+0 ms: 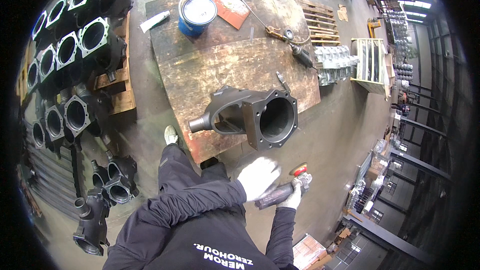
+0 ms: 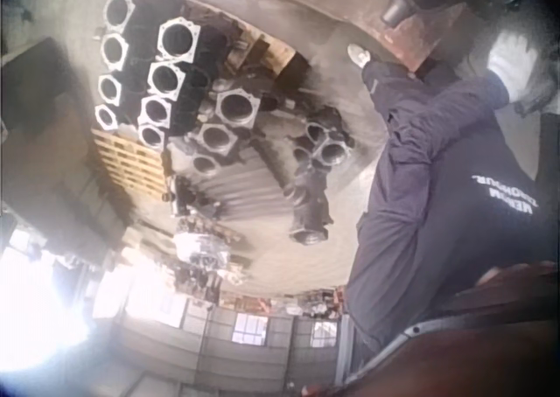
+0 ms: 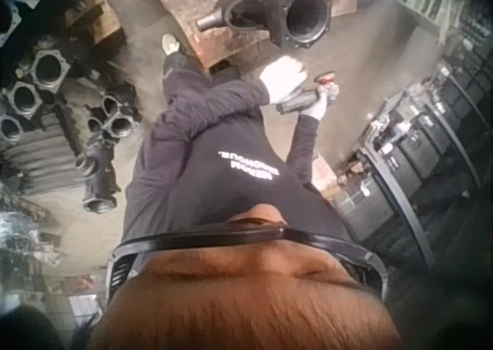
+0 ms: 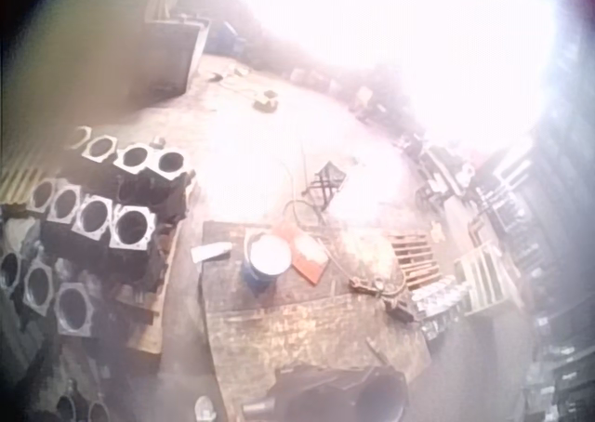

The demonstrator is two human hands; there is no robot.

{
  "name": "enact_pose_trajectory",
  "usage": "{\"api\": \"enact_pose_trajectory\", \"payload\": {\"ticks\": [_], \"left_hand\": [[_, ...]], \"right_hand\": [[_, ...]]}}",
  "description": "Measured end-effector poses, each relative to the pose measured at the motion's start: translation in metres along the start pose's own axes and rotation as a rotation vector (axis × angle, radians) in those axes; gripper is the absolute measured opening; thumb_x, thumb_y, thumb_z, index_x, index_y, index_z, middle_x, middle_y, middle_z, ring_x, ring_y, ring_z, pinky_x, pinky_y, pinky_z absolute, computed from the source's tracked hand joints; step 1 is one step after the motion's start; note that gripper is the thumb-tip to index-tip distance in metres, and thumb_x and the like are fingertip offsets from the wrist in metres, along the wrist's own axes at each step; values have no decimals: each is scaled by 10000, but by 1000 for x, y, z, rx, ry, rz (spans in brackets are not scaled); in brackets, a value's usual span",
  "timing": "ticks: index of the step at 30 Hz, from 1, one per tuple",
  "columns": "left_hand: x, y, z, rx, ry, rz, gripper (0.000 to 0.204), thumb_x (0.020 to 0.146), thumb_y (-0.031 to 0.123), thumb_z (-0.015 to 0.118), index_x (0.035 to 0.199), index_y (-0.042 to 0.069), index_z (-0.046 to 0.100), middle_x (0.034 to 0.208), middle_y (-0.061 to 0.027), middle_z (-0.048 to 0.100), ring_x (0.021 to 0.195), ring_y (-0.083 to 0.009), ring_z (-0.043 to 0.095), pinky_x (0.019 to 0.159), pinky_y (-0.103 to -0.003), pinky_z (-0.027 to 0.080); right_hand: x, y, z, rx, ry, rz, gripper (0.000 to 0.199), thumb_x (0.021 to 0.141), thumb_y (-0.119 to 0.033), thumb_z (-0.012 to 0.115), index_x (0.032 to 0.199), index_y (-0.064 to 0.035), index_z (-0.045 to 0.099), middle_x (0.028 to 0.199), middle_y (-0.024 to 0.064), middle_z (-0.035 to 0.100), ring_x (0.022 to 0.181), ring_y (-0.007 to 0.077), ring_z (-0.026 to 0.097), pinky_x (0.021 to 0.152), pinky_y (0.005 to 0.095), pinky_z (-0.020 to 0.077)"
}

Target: The person uses an angle grinder to smooth the interior and exterior surfaces of a large metal exhaust manifold. They rotate the part on a workbench to access different areas, then place it on a pallet with other similar parts.

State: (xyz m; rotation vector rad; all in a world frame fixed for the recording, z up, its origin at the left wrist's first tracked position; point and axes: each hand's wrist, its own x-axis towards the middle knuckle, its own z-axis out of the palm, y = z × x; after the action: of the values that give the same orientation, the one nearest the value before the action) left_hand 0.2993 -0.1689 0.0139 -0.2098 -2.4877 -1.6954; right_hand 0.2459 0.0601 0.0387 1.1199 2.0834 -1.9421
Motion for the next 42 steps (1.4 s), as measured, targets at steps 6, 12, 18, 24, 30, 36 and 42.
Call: {"api": "enact_pose_trajectory", "payload": {"ticks": [6, 12, 18, 24, 30, 36, 42], "left_hand": [[25, -35, -11, 424, 237, 51, 439, 844, 170, 546, 1225, -41, 600, 1304, -215, 577, 1288, -346, 517, 1187, -483, 321], [52, -39, 7, 495, 139, -40, 484, 821, 212, 623, 1217, -64, 582, 1210, -210, 610, 1208, -333, 554, 1159, -479, 337], [84, -13, 37, 457, 221, -188, 575, 766, 230, 725, 1223, -77, 562, 1146, -215, 611, 1087, -341, 579, 1046, -471, 402], [123, 9, 82, 573, 459, -437, 588, 787, 234, 716, 1251, -87, 552, 1124, -227, 629, 1036, -370, 599, 993, -444, 448], [134, 14, 95, 636, 459, -541, 651, 796, 268, 706, 1309, -86, 516, 1187, -219, 611, 1090, -361, 574, 1021, -446, 416], [114, 17, 87, 675, 441, -431, 607, 788, 246, 721, 1282, -57, 539, 1160, -208, 616, 1088, -363, 577, 1043, -460, 411], [34, 19, 49, 774, 511, -224, 571, 747, 216, 776, 1253, 28, 590, 1230, -163, 629, 1190, -356, 578, 1099, -492, 406]], "right_hand": [[13, 5, 7, -45, -15, 19, 247, 817, -215, 705, 980, -85, 573, 840, 76, 575, 737, 263, 608, 769, 436, 565], [38, -4, 15, 7, -26, 29, 417, 796, -145, 732, 1165, -92, 546, 912, 94, 588, 745, 293, 636, 728, 468, 589], [112, -3, 8, -11, -154, -41, 560, 775, -72, 738, 1274, -108, 487, 965, 111, 613, 763, 306, 673, 689, 489, 610], [216, -8, 4, -41, -265, 153, 529, 756, -14, 728, 1224, -18, 483, 854, 147, 636, 681, 312, 674, 668, 455, 598], [250, -38, -13, -64, -261, 124, 266, 780, -66, 740, 993, -16, 588, 781, 151, 667, 638, 309, 671, 634, 444, 590], [263, -45, -23, -50, -244, 151, 394, 774, -68, 757, 1104, -15, 548, 790, 169, 666, 635, 325, 675, 614, 469, 584], [252, -40, -41, 42, -296, 68, 267, 775, -74, 755, 994, -18, 613, 797, 143, 667, 634, 300, 665, 652, 445, 585]]}}
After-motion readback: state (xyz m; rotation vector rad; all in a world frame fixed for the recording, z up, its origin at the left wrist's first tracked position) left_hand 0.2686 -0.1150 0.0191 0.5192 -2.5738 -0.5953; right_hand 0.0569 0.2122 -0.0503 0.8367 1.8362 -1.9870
